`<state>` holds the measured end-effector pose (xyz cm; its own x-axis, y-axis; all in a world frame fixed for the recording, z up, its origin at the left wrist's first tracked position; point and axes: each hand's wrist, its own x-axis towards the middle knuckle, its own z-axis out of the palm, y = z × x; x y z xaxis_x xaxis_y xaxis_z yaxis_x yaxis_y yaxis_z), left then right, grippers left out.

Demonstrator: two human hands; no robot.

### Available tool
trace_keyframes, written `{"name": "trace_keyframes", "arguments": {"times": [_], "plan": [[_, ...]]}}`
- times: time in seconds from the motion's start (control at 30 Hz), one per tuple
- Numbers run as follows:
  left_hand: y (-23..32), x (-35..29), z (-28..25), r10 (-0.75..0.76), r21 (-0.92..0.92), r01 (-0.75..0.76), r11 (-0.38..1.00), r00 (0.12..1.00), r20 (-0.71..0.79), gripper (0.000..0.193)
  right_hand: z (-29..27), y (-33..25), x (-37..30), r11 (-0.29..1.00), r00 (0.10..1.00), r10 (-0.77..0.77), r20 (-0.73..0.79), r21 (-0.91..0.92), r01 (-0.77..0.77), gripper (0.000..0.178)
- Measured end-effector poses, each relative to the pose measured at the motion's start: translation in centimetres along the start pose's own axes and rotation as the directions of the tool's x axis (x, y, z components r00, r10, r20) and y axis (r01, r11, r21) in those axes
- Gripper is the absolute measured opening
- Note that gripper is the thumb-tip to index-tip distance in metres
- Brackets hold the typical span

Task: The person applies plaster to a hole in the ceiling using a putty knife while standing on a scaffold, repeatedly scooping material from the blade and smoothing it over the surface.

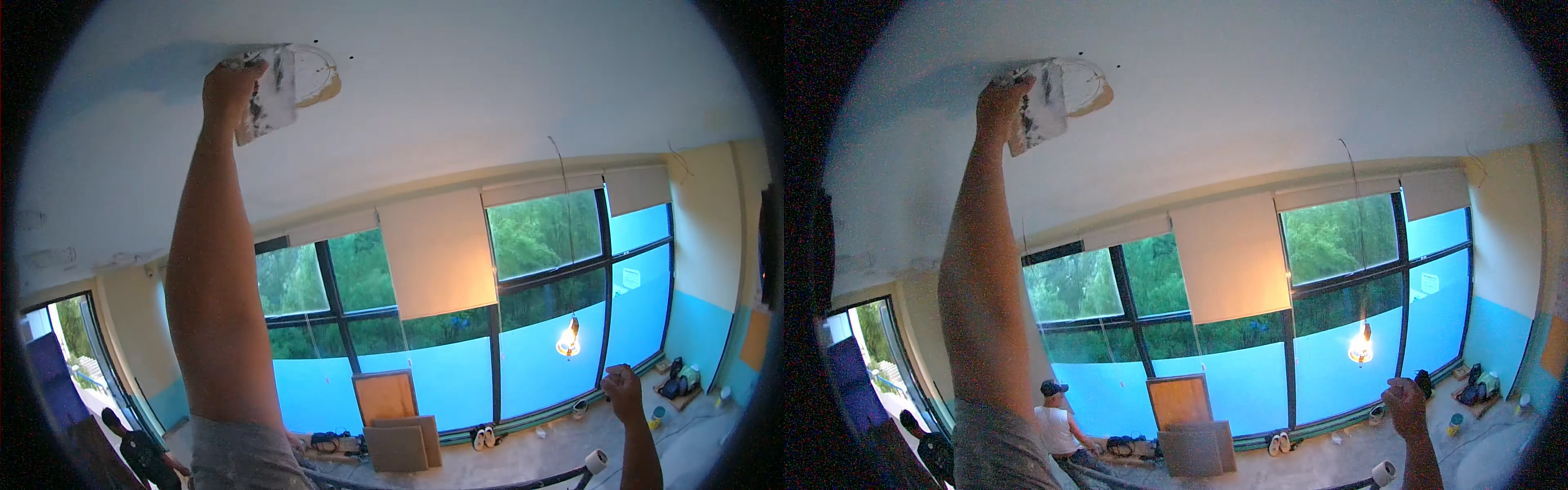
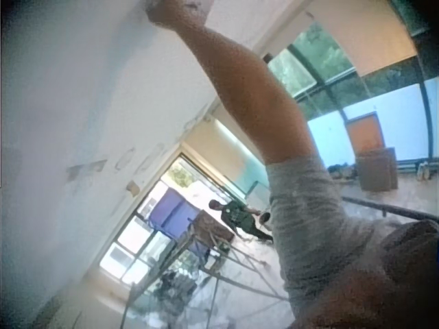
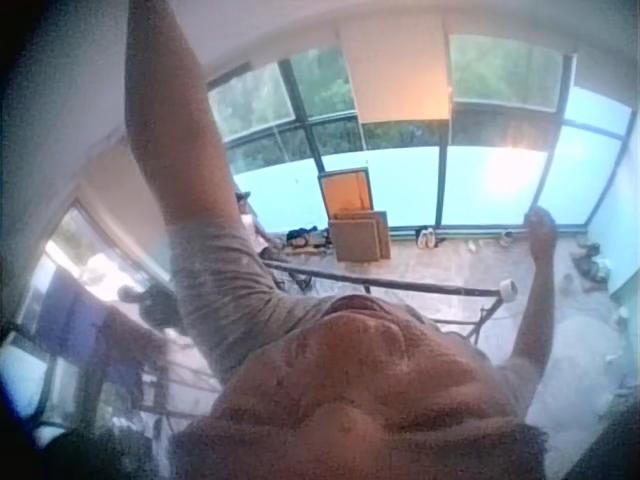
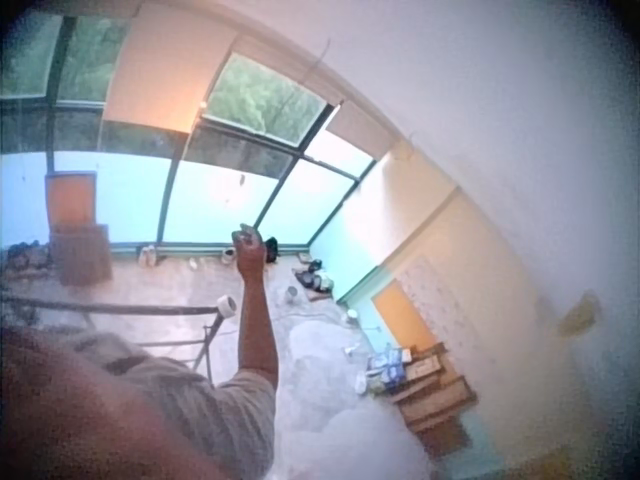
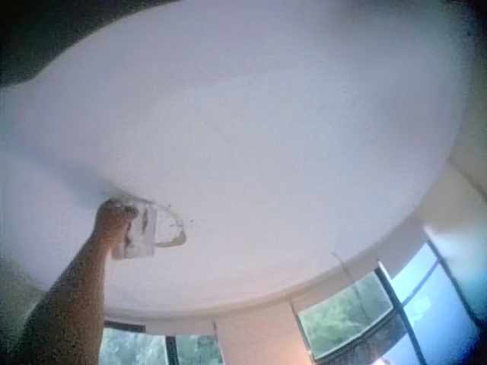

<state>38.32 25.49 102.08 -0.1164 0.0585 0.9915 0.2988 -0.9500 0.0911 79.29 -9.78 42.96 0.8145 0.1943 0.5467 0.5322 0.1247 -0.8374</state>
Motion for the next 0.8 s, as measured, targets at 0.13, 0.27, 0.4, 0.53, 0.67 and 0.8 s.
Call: {"name": "trace_keyframes", "arguments": {"times": [0.13, 0.27, 0.4, 0.53, 0.67, 0.8], "plan": [[-1.0, -0.3, 1.5, 0.345, 0.371, -0.226, 0.901, 0.89, -0.297, 0.034, 0.7, -1.4, 0.3, 0.995, 0.998, -0.05, -0.043, -0.092, 0.045, 0.031], [0.6, -3.2, 3.0, 0.465, 0.474, -0.248, 0.845, 0.777, -0.424, 0.031, 0.9, -2.1, 0.0, 0.995, 1.0, -0.012, -0.022, -0.099, 0.01, 0.031], [3.1, -3.0, 1.8, 0.389, 0.543, -0.161, 0.824, 0.858, -0.336, 0.031, 1.5, -3.1, 0.0, 0.972, 0.996, -0.088, 0.014, -0.216, 0.088, 0.026], [0.7, -1.1, 1.1, 0.109, 0.116, -0.087, 0.989, 0.973, -0.206, 0.038, 1.0, -1.5, 1.0, 0.961, 0.993, -0.1, 0.061, -0.251, 0.112, 0.025], [-0.4, -0.1, 1.0, 0.323, 0.264, -0.242, 0.934, 0.887, -0.329, 0.042, 1.1, -2.4, 0.4, 0.972, 0.994, -0.109, -0.008, -0.212, 0.105, 0.024], [-0.7, 1.2, -0.1, 0.254, 0.233, -0.213, 0.949, 0.953, -0.164, 0.044, -0.1, -1.7, 0.6, 0.956, 0.993, -0.108, 0.057, -0.268, 0.119, 0.028]]}}
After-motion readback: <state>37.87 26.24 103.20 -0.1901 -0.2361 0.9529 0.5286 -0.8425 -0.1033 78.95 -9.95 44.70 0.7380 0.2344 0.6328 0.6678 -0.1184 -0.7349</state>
